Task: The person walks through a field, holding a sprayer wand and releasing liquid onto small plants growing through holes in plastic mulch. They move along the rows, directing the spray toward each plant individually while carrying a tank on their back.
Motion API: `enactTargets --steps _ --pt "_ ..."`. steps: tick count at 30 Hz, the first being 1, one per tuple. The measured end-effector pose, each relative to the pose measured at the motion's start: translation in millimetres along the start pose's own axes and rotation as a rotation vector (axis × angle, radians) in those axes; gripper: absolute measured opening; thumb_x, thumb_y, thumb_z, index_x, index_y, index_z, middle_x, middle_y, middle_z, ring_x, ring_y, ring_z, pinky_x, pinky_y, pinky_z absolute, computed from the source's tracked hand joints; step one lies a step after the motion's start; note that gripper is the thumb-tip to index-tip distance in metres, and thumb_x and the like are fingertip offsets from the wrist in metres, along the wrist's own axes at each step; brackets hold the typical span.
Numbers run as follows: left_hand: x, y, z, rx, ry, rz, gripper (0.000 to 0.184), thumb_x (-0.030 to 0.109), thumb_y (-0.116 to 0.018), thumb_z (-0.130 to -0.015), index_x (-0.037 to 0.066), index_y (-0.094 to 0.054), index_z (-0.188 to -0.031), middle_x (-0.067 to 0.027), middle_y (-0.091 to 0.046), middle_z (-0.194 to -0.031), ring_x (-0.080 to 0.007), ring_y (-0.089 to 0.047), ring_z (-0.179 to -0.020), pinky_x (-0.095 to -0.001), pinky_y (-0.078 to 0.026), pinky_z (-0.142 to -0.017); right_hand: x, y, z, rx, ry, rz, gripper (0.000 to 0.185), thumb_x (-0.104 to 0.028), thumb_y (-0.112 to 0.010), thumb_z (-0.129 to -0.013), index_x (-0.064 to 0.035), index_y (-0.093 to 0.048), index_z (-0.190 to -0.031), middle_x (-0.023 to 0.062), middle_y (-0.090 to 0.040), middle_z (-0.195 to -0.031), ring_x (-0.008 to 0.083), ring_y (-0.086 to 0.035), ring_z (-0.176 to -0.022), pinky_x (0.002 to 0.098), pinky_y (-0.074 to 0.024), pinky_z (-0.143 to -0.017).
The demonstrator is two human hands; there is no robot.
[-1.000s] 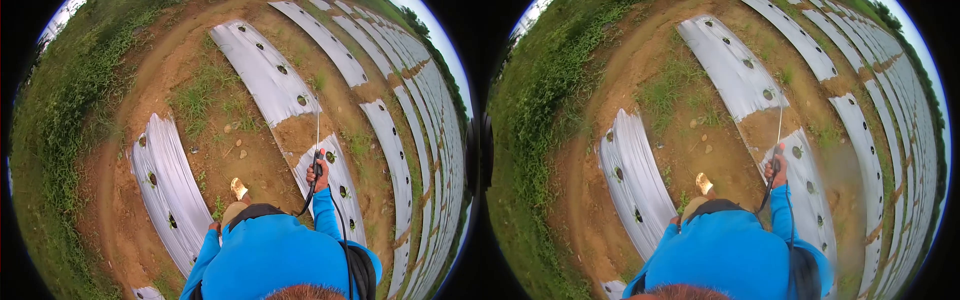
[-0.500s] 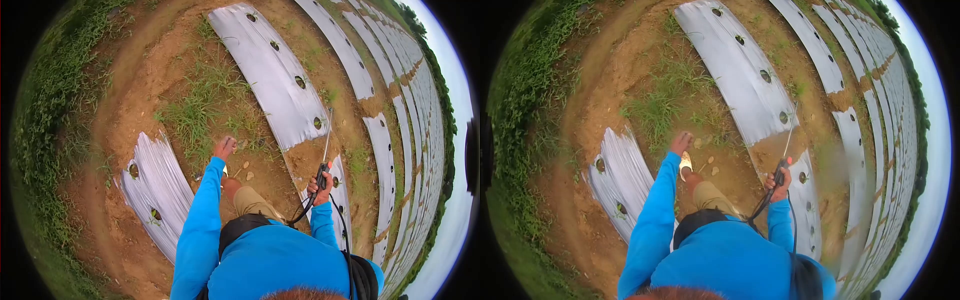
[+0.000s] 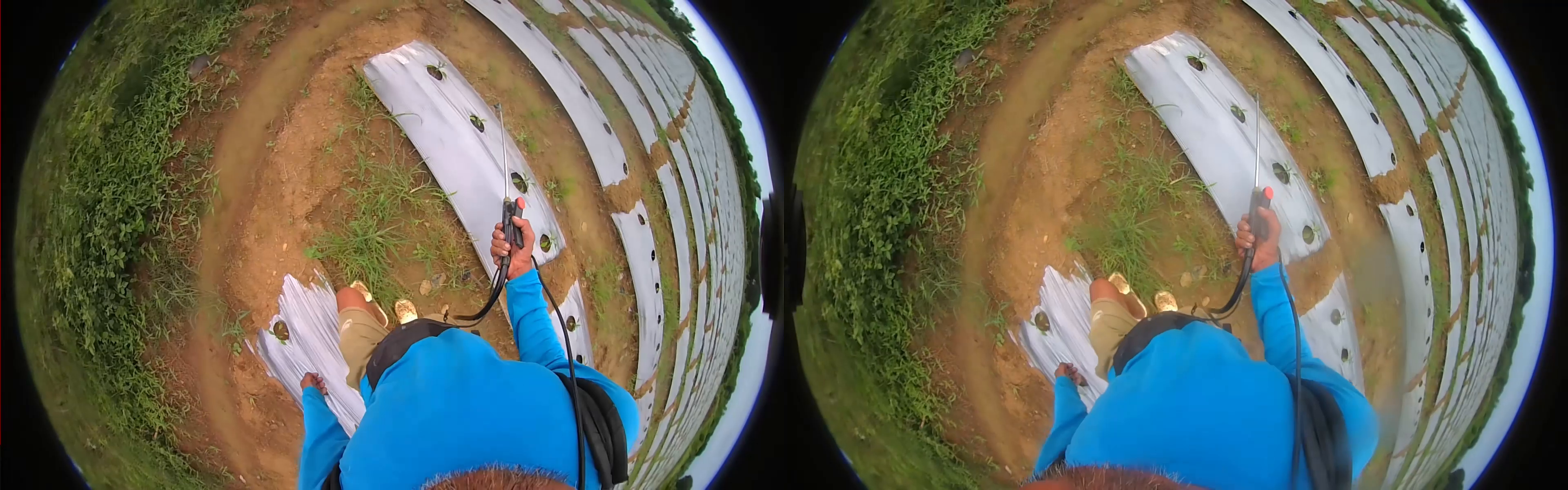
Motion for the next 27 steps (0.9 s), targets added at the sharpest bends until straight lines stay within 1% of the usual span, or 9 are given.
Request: enactTargets --steps 3,7,9,11,12,15,17,22,27 --pt "21.3 -21.2 -12.6 0.051 0.054 0.0 0.015 0.023 -0.043 -0.078 0.01 -0.05 -0.079 -0.0065 -0.049 -0.062 -0.0184 -0.043 -0.042 -0.0337 -0.033 -0.036 0.2 -34.4 -42.3 0.091 0.058 0.087 0.034 -0.035 -0.056 -0.08 -0.0015 -0.05 -0.082 0.004 -0.048 -0.062 0.01 -0.045 -0.042 0.022 -0.0386 -0.036" --pt "71.2 -113.4 -35.0 -0.129 0.143 -0.074 0.017 0.026 -0.045 -0.079 0.01 -0.052 -0.078 -0.0074 -0.053 -0.064 -0.0198 -0.045 -0.044 -0.0376 -0.039 -0.04 -1.9 -75.4 -103.1 0.151 0.061 0.14 0.034 -0.036 -0.057 -0.079 -0.0028 -0.05 -0.078 0.0039 -0.048 -0.061 0.01 -0.045 -0.041 0.0212 -0.0398 -0.036" --pt "150.5 -164.3 -13.7 -0.013 -0.069 -0.362 0.018 0.025 -0.05 -0.078 0.008 -0.053 -0.073 -0.0076 -0.052 -0.065 -0.022 -0.049 -0.049 -0.0386 -0.039 -0.042 1.5 -93.5 -118.5 0.263 0.069 0.157 0.036 -0.038 -0.059 -0.076 -0.0038 -0.048 -0.073 0.0039 -0.047 -0.059 0.01 -0.045 -0.04 0.021 -0.041 -0.036" --pt "221.7 -231.7 -39.0 -0.298 -0.314 -0.531 0.013 0.023 -0.054 -0.075 0.01 -0.056 -0.073 -0.0064 -0.056 -0.07 -0.0209 -0.052 -0.056 -0.0383 -0.042 -0.047 -0.1 -119.6 -140.7 0.268 0.026 0.145 0.037 -0.039 -0.059 -0.075 -0.0036 -0.047 -0.073 0.004 -0.047 -0.059 0.0099 -0.045 -0.04 0.0209 -0.0408 -0.036" --pt "248.2 -248.0 -40.8 -0.197 -0.087 -0.36 0.013 0.024 -0.053 -0.077 0.011 -0.057 -0.074 -0.0046 -0.057 -0.069 -0.0201 -0.052 -0.056 -0.0381 -0.042 -0.047 -0.3 -128.7 -148.9 0.281 -0.024 0.12 0.038 -0.039 -0.06 -0.074 -0.0034 -0.047 -0.074 0.0041 -0.046 -0.058 0.0098 -0.045 -0.04 0.0209 -0.0407 -0.035" --pt "358.8 -310.0 -68.1 -0.304 -0.066 -0.31 0.016 0.026 -0.049 -0.079 0.012 -0.056 -0.082 -0.0028 -0.055 -0.065 -0.0163 -0.049 -0.048 -0.0357 -0.039 -0.043 -10.2 -166.2 -164.8 0.304 -0.015 0.108 0.039 -0.039 -0.06 -0.074 -0.0027 -0.046 -0.074 0.0044 -0.046 -0.058 0.0099 -0.044 -0.039 0.0207 -0.0404 -0.035" --pt "446.2 -343.9 -74.7 -0.271 -0.275 -0.415 0.015 0.025 -0.048 -0.081 0.012 -0.056 -0.084 -0.0033 -0.055 -0.065 -0.0144 -0.047 -0.044 -0.0342 -0.037 -0.04 -15.9 -195.9 -175.3 0.317 -0.045 0.096 0.038 -0.038 -0.059 -0.075 -0.0021 -0.046 -0.075 0.0043 -0.046 -0.057 0.0097 -0.044 -0.039 0.0208 -0.04 -0.035" --pt "618.7 -420.8 -66.7 -0.376 -0.466 -0.334 0.016 0.025 -0.045 -0.083 0.01 -0.052 -0.081 -0.0038 -0.052 -0.063 -0.0139 -0.043 -0.044 -0.0325 -0.035 -0.039 -43.6 -233.5 -244.0 0.247 -0.041 0.1 0.037 -0.038 -0.059 -0.076 -0.0029 -0.048 -0.08 0.004 -0.046 -0.06 0.0089 -0.041 -0.04 0.0203 -0.0366 -0.035" --pt "670.1 -470.5 -13.4 -0.245 -0.374 -0.416 0.019 0.027 -0.043 -0.083 0.014 -0.05 -0.072 -0.0026 -0.05 -0.061 -0.0169 -0.043 -0.046 -0.0335 -0.033 -0.041 -84.5 -257.4 -358.9 0.209 -0.079 0.085 0.035 -0.038 -0.061 -0.076 -0.0056 -0.049 -0.083 0.0029 -0.047 -0.062 0.0091 -0.041 -0.041 0.0209 -0.0349 -0.036"
Point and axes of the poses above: each hand's wrist, its own z-axis away from the middle knuckle, its own y-axis out of the back of the hand, x = y × z, the point moved 8 cm from there along -z, towards the middle knuckle
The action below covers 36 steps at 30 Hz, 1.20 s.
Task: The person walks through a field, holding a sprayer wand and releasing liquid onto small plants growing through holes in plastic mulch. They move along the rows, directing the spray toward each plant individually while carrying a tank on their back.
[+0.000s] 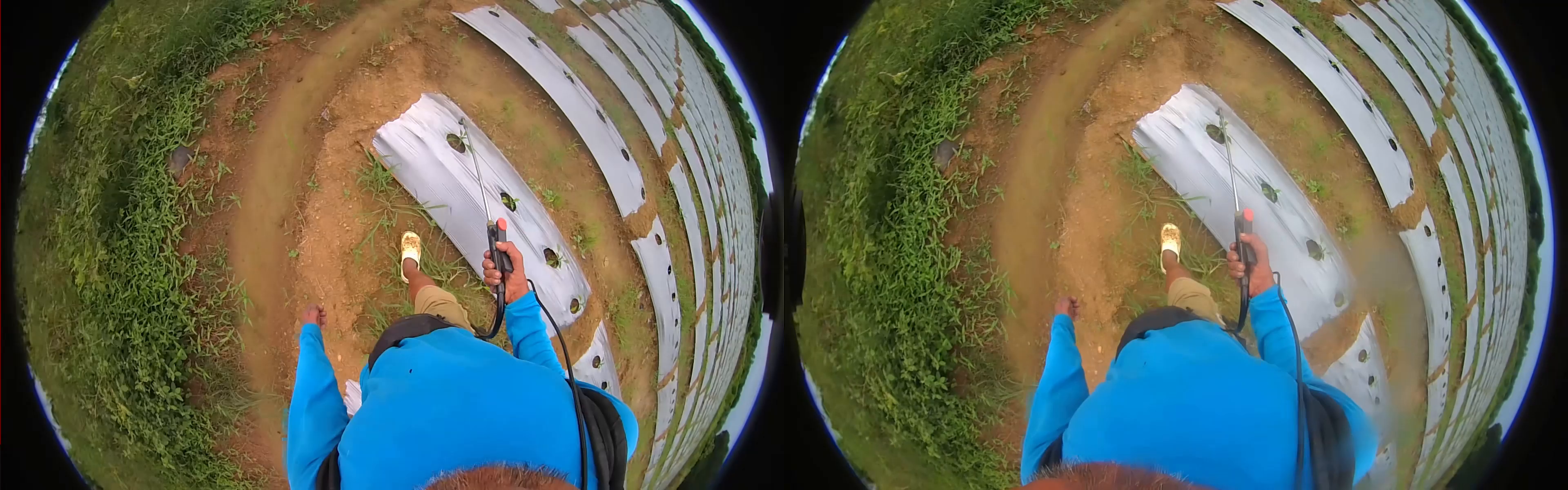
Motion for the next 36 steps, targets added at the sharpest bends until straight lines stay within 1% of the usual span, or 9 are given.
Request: enactTargets --steps 6,8,9,10,16,22,25,30,36 --pt "25.8 -67.4 17.3 -0.001 0.279 -0.504 0.019 0.03 -0.045 -0.082 0.013 -0.054 -0.077 -0.0077 -0.056 -0.067 -0.0224 -0.052 -0.057 -0.0404 -0.041 -0.051 -86.5 -50.8 -86.1 0.032 -0.026 -0.142 0.035 -0.035 -0.061 -0.075 -0.0038 -0.046 -0.083 0.0031 -0.045 -0.062 0.0079 -0.041 -0.04 0.0201 -0.0367 -0.035" --pt "26.6 -59.5 -68.6 -0.016 -0.192 -0.34 0.018 0.025 -0.048 -0.08 0.011 -0.057 -0.073 -0.0086 -0.056 -0.066 -0.0214 -0.048 -0.049 -0.0385 -0.039 -0.045 -108.4 -62.3 -104.6 0.05 -0.045 -0.139 0.035 -0.035 -0.062 -0.074 -0.0053 -0.045 -0.081 0.0033 -0.045 -0.062 0.0083 -0.04 -0.039 0.0211 -0.0374 -0.035" --pt "79.5 -83.8 -41.5 -0.049 -0.418 -0.268 0.018 0.022 -0.049 -0.078 0.01 -0.059 -0.071 -0.009 -0.057 -0.066 -0.0209 -0.047 -0.045 -0.0375 -0.037 -0.043 -117.7 -69.0 -112.7 0.05 -0.048 -0.144 0.035 -0.035 -0.062 -0.074 -0.0053 -0.045 -0.081 0.0033 -0.045 -0.062 0.0083 -0.04 -0.039 0.0211 -0.0374 -0.035" --pt "76.8 -74.4 -74.1 -0.037 -0.388 -0.497 0.017 0.023 -0.048 -0.079 0.01 -0.058 -0.072 -0.0085 -0.056 -0.066 -0.0206 -0.047 -0.045 -0.0374 -0.037 -0.043 -131.2 -75.2 -121.6 0.079 -0.012 -0.133 0.035 -0.035 -0.062 -0.074 -0.0058 -0.045 -0.081 0.0034 -0.045 -0.061 0.0083 -0.04 -0.039 0.0209 -0.0371 -0.035" --pt "227.7 -118.9 -86.9 -0.009 0.158 -0.356 0.018 0.023 -0.045 -0.081 0.012 -0.057 -0.077 -0.0054 -0.056 -0.065 -0.0188 -0.048 -0.048 -0.0366 -0.038 -0.044 -190.2 -110.0 -187.3 0.2 0.119 -0.128 0.034 -0.036 -0.063 -0.073 -0.0074 -0.045 -0.08 0.0031 -0.045 -0.06 0.0078 -0.039 -0.041 0.0199 -0.0356 -0.036" --pt "363.8 -177.7 -159.6 -0.1 0.295 -0.245 0.013 0.023 -0.044 -0.081 0.012 -0.049 -0.075 -0.0037 -0.053 -0.063 -0.0175 -0.048 -0.047 -0.0313 -0.036 -0.042 -247.3 -158.7 -242.1 0.282 0.233 -0.13 0.036 -0.038 -0.063 -0.074 -0.0068 -0.045 -0.079 0.0024 -0.045 -0.06 0.0072 -0.04 -0.042 0.0193 -0.0353 -0.037" --pt "399.1 -194.4 -276.6 -0.207 0.242 -0.427 0.017 0.031 -0.047 -0.081 0.014 -0.049 -0.078 -0.0034 -0.054 -0.063 -0.0181 -0.049 -0.047 -0.0355 -0.038 -0.042 -272.5 -194.9 -255.0 0.363 0.28 -0.198 0.039 -0.04 -0.063 -0.073 -0.0055 -0.045 -0.078 0.0026 -0.046 -0.061 0.0079 -0.041 -0.04 0.0197 -0.036 -0.035" --pt "589.3 -320.4 -282.9 -0.375 -0.009 -0.356 0.015 0.022 -0.045 -0.082 0.008 -0.051 -0.077 -0.007 -0.053 -0.064 -0.0155 -0.047 -0.046 -0.0315 -0.035 -0.038 -328.1 -257.6 -272.6 0.328 0.326 -0.36 0.04 -0.039 -0.065 -0.072 -0.0063 -0.045 -0.082 0.0034 -0.045 -0.063 0.008 -0.037 -0.043 0.0189 -0.0336 -0.038" --pt "750.3 -400.5 -260.6 -0.471 0.035 -0.235 0.019 0.029 -0.046 -0.086 0.014 -0.055 -0.082 -0.0032 -0.06 -0.066 -0.016 -0.055 -0.051 -0.0328 -0.043 -0.041 -394.8 -298.8 -308.5 0.367 0.409 -0.311 0.041 -0.04 -0.066 -0.071 -0.006 -0.045 -0.08 0.0025 -0.046 -0.062 0.0076 -0.04 -0.044 0.02 -0.0341 -0.038"
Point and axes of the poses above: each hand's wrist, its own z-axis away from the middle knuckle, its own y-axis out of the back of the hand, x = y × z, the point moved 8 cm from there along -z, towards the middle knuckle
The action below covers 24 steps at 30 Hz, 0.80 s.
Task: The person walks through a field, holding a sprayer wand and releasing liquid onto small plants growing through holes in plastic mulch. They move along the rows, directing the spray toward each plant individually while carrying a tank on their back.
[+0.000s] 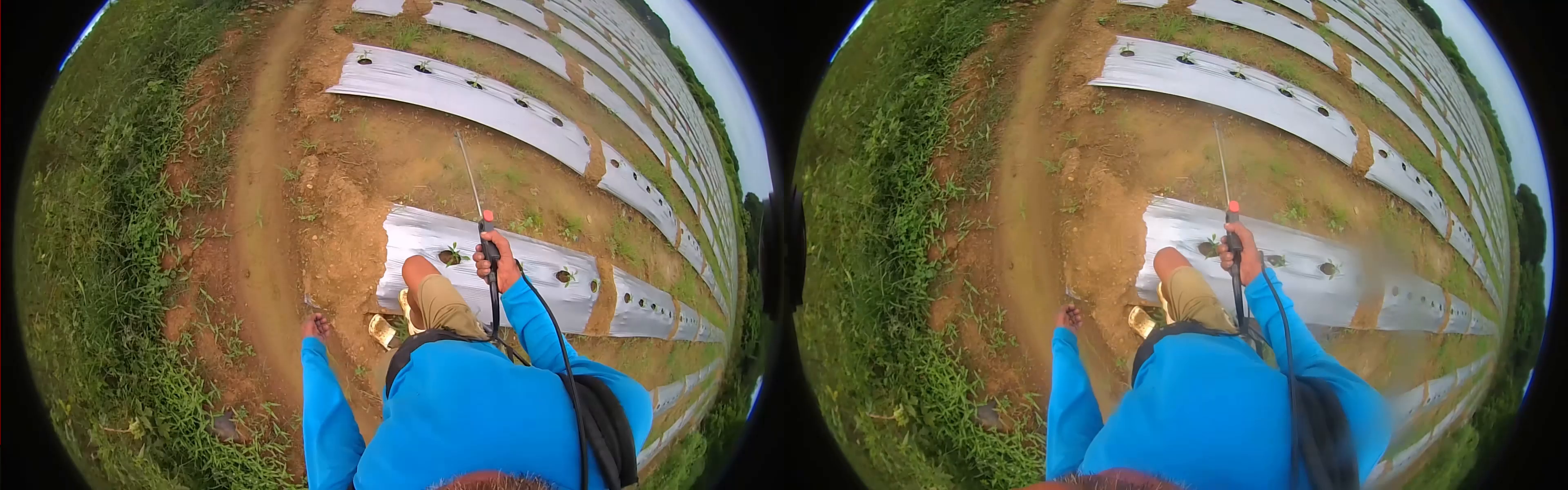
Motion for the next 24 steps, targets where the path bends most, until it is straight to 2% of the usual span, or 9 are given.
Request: enactTargets --steps 4,7,9,12,15,18,21,23,24 --pt "69.5 -20.7 -4.9 -0.041 -0.021 0.056 0.021 0.034 -0.045 -0.086 0.016 -0.055 -0.081 -0.0012 -0.06 -0.065 -0.0166 -0.056 -0.05 -0.0333 -0.045 -0.042 -22.5 -48.0 -55.8 -0.019 0.025 0.023 0.038 -0.04 -0.066 -0.071 -0.0078 -0.047 -0.079 0.0018 -0.046 -0.061 0.0071 -0.041 -0.045 0.0197 -0.0334 -0.039" --pt "96.3 -19.8 -37.9 0.055 0.097 -0.108 0.022 0.033 -0.045 -0.086 0.015 -0.055 -0.081 -0.0015 -0.06 -0.066 -0.0167 -0.055 -0.05 -0.0339 -0.045 -0.042 -40.2 -82.7 -119.0 -0.001 0.017 0.095 0.033 -0.038 -0.065 -0.072 -0.0107 -0.047 -0.077 0.0006 -0.047 -0.058 0.0066 -0.04 -0.041 0.0201 -0.0312 -0.036" --pt "115.2 -21.4 -57.9 0.085 0.155 -0.221 0.02 0.031 -0.044 -0.086 0.015 -0.055 -0.081 -0.0017 -0.059 -0.065 -0.0167 -0.054 -0.048 -0.0345 -0.045 -0.042 -53.5 -109.5 -167.7 -0.017 -0.005 0.119 0.03 -0.035 -0.063 -0.075 -0.0098 -0.046 -0.078 0.0004 -0.047 -0.059 0.007 -0.041 -0.041 0.0208 -0.0335 -0.035" --pt "133.5 -18.8 -66.4 0.215 0.244 -0.385 0.017 0.028 -0.044 -0.084 0.014 -0.052 -0.078 -0.002 -0.054 -0.061 -0.0173 -0.049 -0.044 -0.0339 -0.04 -0.039 -75.8 -155.8 -239.1 -0.032 -0.007 0.143 0.03 -0.035 -0.062 -0.076 -0.0105 -0.046 -0.076 0.0007 -0.047 -0.059 0.0071 -0.041 -0.041 0.0212 -0.0321 -0.035" --pt "157.9 -61.2 -36.1 0.201 0.339 -0.587 0.017 0.026 -0.044 -0.083 0.011 -0.05 -0.081 -0.0018 -0.05 -0.061 -0.0159 -0.042 -0.041 -0.0302 -0.034 -0.038 -104.2 -216.4 -284.9 -0.076 -0.057 0.098 0.03 -0.036 -0.063 -0.075 -0.0107 -0.046 -0.076 0.0009 -0.046 -0.059 0.0073 -0.041 -0.041 0.0218 -0.0315 -0.035" --pt "196.3 -120.1 -1.9 0.197 0.389 -0.711 0.017 0.024 -0.043 -0.083 0.009 -0.051 -0.087 -0.0026 -0.05 -0.064 -0.0142 -0.04 -0.042 -0.0282 -0.033 -0.039 -138.8 -266.8 -315.4 -0.113 -0.048 0.054 0.031 -0.037 -0.064 -0.074 -0.0112 -0.046 -0.075 0.0013 -0.046 -0.059 0.0076 -0.041 -0.041 0.0226 -0.0315 -0.035" --pt "245.1 -171.6 12.8 0.122 0.348 -0.801 0.018 0.024 -0.044 -0.082 0.009 -0.051 -0.09 -0.0043 -0.051 -0.066 -0.0146 -0.043 -0.044 -0.0287 -0.035 -0.04 -184.5 -319.9 -314.4 -0.18 -0.024 0.066 0.033 -0.038 -0.064 -0.072 -0.0109 -0.045 -0.074 0.0014 -0.045 -0.059 0.0081 -0.041 -0.041 0.0234 -0.0314 -0.035" --pt "289.1 -222.3 19.2 0.042 0.208 -0.819 0.02 0.025 -0.046 -0.083 0.007 -0.051 -0.091 -0.0058 -0.053 -0.068 -0.0156 -0.046 -0.045 -0.0296 -0.036 -0.04 -200.9 -347.8 -322.3 -0.235 0.001 0.123 0.034 -0.039 -0.063 -0.073 -0.0104 -0.045 -0.072 0.0012 -0.044 -0.058 0.0087 -0.041 -0.041 0.0242 -0.0313 -0.036" --pt "298.9 -233.2 12.1 0.001 0.226 -0.86 0.02 0.025 -0.046 -0.083 0.007 -0.051 -0.091 -0.0058 -0.053 -0.068 -0.0156 -0.046 -0.045 -0.0296 -0.036 -0.04 -218.3 -360.8 -315.4 -0.24 0.057 0.155 0.034 -0.039 -0.062 -0.073 -0.0094 -0.045 -0.073 0.0012 -0.043 -0.058 0.0091 -0.041 -0.041 0.0246 -0.0311 -0.036"
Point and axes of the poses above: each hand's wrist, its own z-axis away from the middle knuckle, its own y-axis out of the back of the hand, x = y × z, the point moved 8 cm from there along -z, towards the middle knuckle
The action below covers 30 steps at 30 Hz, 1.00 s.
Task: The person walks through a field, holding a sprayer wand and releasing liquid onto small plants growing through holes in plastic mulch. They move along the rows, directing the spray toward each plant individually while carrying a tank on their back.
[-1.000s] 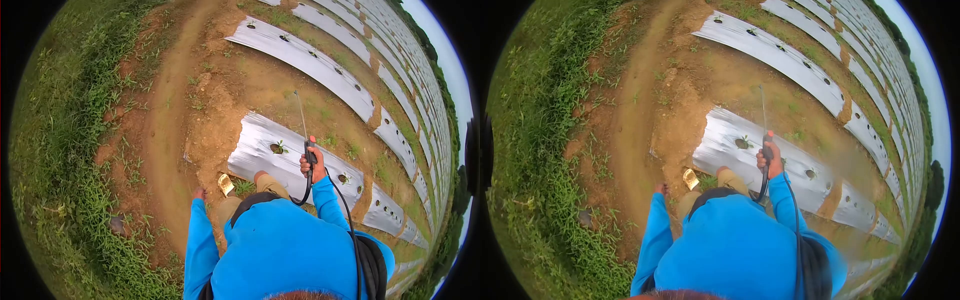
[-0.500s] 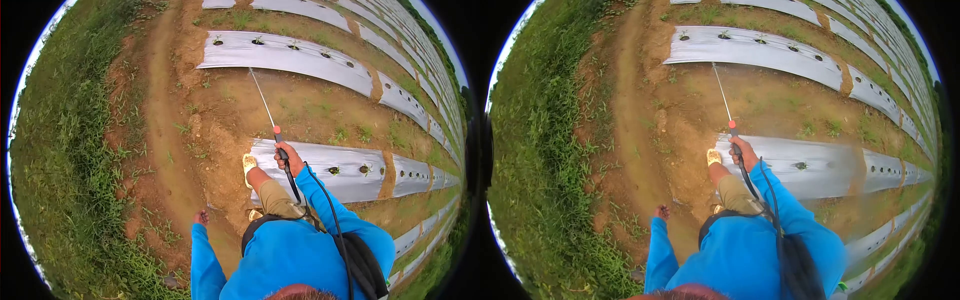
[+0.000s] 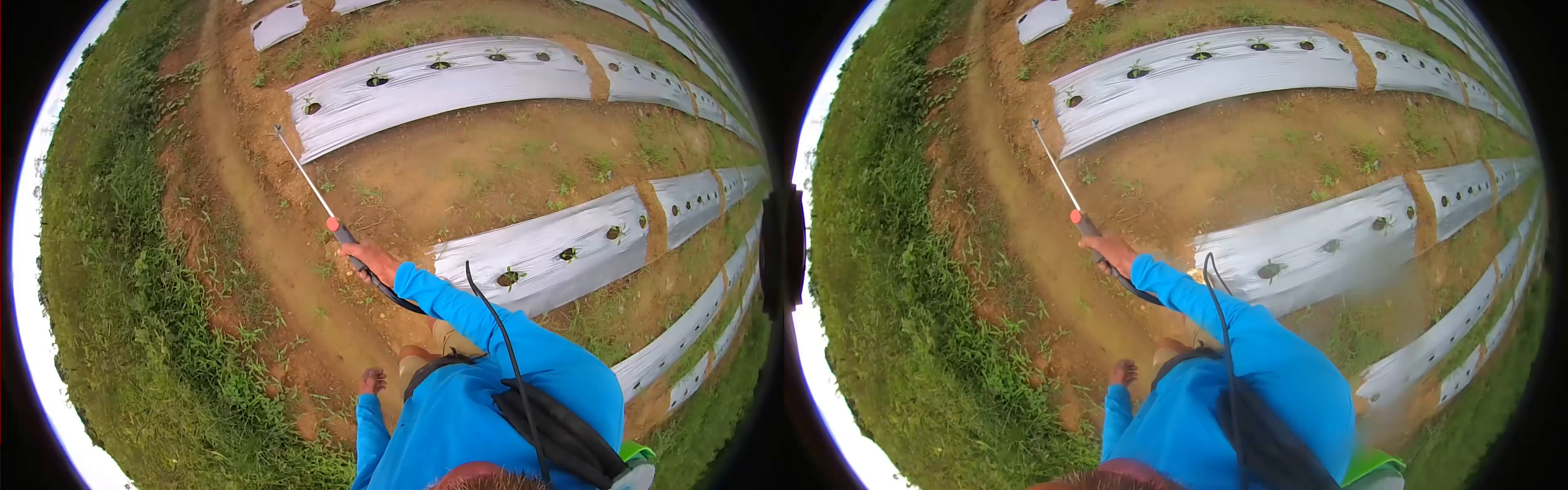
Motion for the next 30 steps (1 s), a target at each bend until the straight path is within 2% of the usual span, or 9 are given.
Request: enactTargets --steps 2,7,11,12,14,17,20,22,30 --pt "30.9 25.4 -15.7 0.04 -0.084 0.138 0.023 0.027 -0.048 -0.082 0.007 -0.051 -0.091 -0.0068 -0.054 -0.069 -0.0169 -0.048 -0.047 -0.031 -0.038 -0.041 -27.2 -18.6 -1.2 -0.005 0.081 0.089 0.036 -0.04 -0.061 -0.073 -0.0072 -0.046 -0.075 0.0012 -0.042 -0.057 0.0095 -0.041 -0.041 0.0252 -0.031 -0.036" --pt "70.0 73.5 -59.1 0.046 -0.036 0.173 0.022 0.029 -0.049 -0.08 0.009 -0.053 -0.087 -0.0054 -0.055 -0.069 -0.0174 -0.048 -0.047 -0.0324 -0.038 -0.042 -91.0 -46.3 -2.8 0.012 0.14 0.151 0.039 -0.041 -0.061 -0.072 -0.0043 -0.047 -0.078 0.0009 -0.041 -0.057 0.0097 -0.041 -0.041 0.0259 -0.0312 -0.037" --pt "106.2 89.6 -75.8 0.049 -0.062 0.11 0.019 0.029 -0.047 -0.079 0.011 -0.054 -0.081 -0.0027 -0.054 -0.064 -0.0169 -0.047 -0.046 -0.0324 -0.038 -0.043 -105.4 -50.4 -53.2 0.013 0.117 0.146 0.037 -0.041 -0.062 -0.072 -0.0078 -0.049 -0.082 0.0004 -0.043 -0.058 0.0082 -0.04 -0.041 0.0245 -0.03 -0.036" --pt "102.6 95.1 -94.2 0.047 0.066 0.138 0.019 0.03 -0.046 -0.079 0.013 -0.055 -0.08 -0.0019 -0.054 -0.062 -0.0163 -0.045 -0.044 -0.0308 -0.036 -0.042 -101.3 -50.6 -75.3 0.017 0.082 0.148 0.036 -0.041 -0.063 -0.071 -0.0085 -0.05 -0.082 0.0003 -0.043 -0.059 0.0078 -0.04 -0.041 0.0239 -0.0297 -0.036" --pt "116.4 112.3 -124.7 -0.018 -0.011 0.083 0.019 0.032 -0.048 -0.078 0.015 -0.055 -0.078 -0.0014 -0.056 -0.064 -0.0155 -0.044 -0.042 -0.0311 -0.035 -0.041 -108.1 -51.9 -99.3 0.049 0.051 0.099 0.036 -0.041 -0.063 -0.071 -0.0088 -0.05 -0.08 -0.0002 -0.044 -0.059 0.0071 -0.04 -0.041 0.023 -0.0294 -0.036" --pt "154.4 140.8 -132.8 0.071 0.026 0.147 0.018 0.032 -0.05 -0.077 0.015 -0.055 -0.077 -0.0015 -0.056 -0.065 -0.0151 -0.044 -0.043 -0.0329 -0.036 -0.043 -131.8 -59.9 -126.5 0.094 -0.009 0.118 0.033 -0.041 -0.063 -0.072 -0.0113 -0.05 -0.08 -0.001 -0.045 -0.06 0.0063 -0.039 -0.041 0.0222 -0.0292 -0.037" --pt "216.2 166.2 -159.5 0.034 0.112 0.245 0.018 0.029 -0.05 -0.077 0.013 -0.055 -0.079 -0.0031 -0.056 -0.065 -0.0169 -0.047 -0.044 -0.034 -0.037 -0.041 -137.7 -64.2 -154.3 0.119 -0.073 0.069 0.032 -0.04 -0.063 -0.073 -0.0118 -0.05 -0.08 -0.0011 -0.046 -0.061 0.0056 -0.038 -0.042 0.0212 -0.0298 -0.037" --pt "250.7 191.4 -188.7 -0.032 0.093 0.257 0.021 0.033 -0.049 -0.079 0.014 -0.055 -0.084 -0.0043 -0.058 -0.072 -0.0195 -0.053 -0.055 -0.0355 -0.044 -0.048 -141.3 -61.6 -168.0 0.228 -0.139 -0.007 0.029 -0.038 -0.062 -0.073 -0.0124 -0.048 -0.074 -0.001 -0.042 -0.058 0.0072 -0.036 -0.04 0.022 -0.0297 -0.038" --pt "451.6 242.2 -235.3 -0.041 -0.055 0.415 0.02 0.03 -0.046 -0.084 0.013 -0.055 -0.082 -0.0028 -0.058 -0.068 -0.0178 -0.055 -0.051 -0.0344 -0.046 -0.046 -194.0 -59.8 -232.1 0.213 -0.179 -0.257 0.034 -0.039 -0.064 -0.073 -0.0093 -0.048 -0.08 -0.0005 -0.045 -0.062 0.0065 -0.039 -0.043 0.0196 -0.0324 -0.038"
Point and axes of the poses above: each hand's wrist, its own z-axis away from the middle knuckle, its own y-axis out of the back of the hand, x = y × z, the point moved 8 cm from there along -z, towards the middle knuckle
